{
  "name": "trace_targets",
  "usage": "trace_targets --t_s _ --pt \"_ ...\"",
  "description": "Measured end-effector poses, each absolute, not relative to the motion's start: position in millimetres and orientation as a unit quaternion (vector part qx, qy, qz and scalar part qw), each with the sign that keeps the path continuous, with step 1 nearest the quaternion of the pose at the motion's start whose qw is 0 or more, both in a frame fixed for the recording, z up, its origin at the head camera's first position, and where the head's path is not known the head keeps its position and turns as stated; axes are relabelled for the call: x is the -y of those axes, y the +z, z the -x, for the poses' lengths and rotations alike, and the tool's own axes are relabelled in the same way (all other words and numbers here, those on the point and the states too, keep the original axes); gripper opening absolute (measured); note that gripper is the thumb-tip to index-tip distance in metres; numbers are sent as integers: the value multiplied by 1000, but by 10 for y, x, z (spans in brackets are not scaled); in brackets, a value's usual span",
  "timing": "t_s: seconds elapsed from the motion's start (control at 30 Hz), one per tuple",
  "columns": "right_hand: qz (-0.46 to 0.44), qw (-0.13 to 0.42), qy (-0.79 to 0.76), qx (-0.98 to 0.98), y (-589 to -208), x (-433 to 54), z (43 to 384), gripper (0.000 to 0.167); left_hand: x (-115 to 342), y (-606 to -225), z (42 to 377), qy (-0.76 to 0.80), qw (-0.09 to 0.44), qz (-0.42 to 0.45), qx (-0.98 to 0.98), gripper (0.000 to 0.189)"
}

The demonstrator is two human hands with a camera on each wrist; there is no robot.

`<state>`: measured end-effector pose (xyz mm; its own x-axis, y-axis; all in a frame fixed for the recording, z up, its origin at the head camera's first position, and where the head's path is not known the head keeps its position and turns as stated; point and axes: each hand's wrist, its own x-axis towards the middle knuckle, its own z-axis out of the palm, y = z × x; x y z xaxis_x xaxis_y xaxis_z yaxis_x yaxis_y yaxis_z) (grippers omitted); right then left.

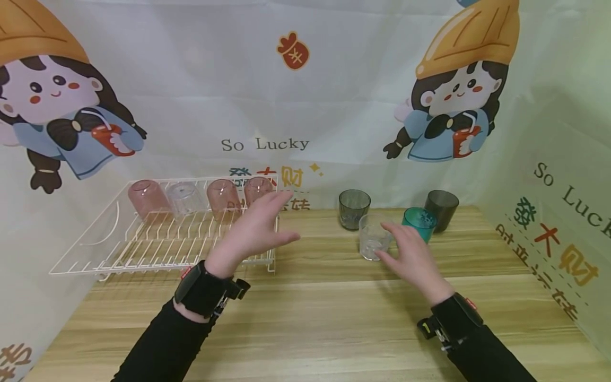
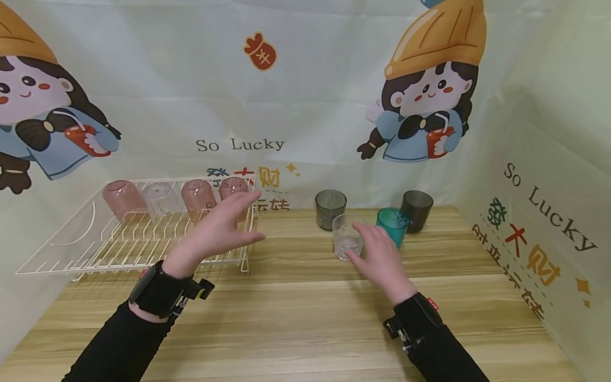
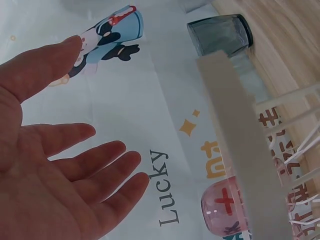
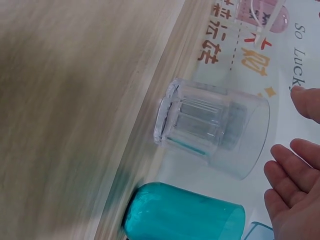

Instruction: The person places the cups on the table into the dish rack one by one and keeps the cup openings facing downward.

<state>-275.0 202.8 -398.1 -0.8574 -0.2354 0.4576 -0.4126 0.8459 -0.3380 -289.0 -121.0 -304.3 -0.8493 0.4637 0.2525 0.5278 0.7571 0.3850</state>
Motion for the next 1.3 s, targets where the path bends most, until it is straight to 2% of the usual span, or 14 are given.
trace_targets --t_s 0.93,1.3 --pt "-178 187 190 947 -4013 -1909 2870 61 1085 -3284 2745 -208 104 268 935 92" --pt "-196 191 160 948 -4073 -1884 2933 54 1023 -3329 2719 -208 111 276 932 92"
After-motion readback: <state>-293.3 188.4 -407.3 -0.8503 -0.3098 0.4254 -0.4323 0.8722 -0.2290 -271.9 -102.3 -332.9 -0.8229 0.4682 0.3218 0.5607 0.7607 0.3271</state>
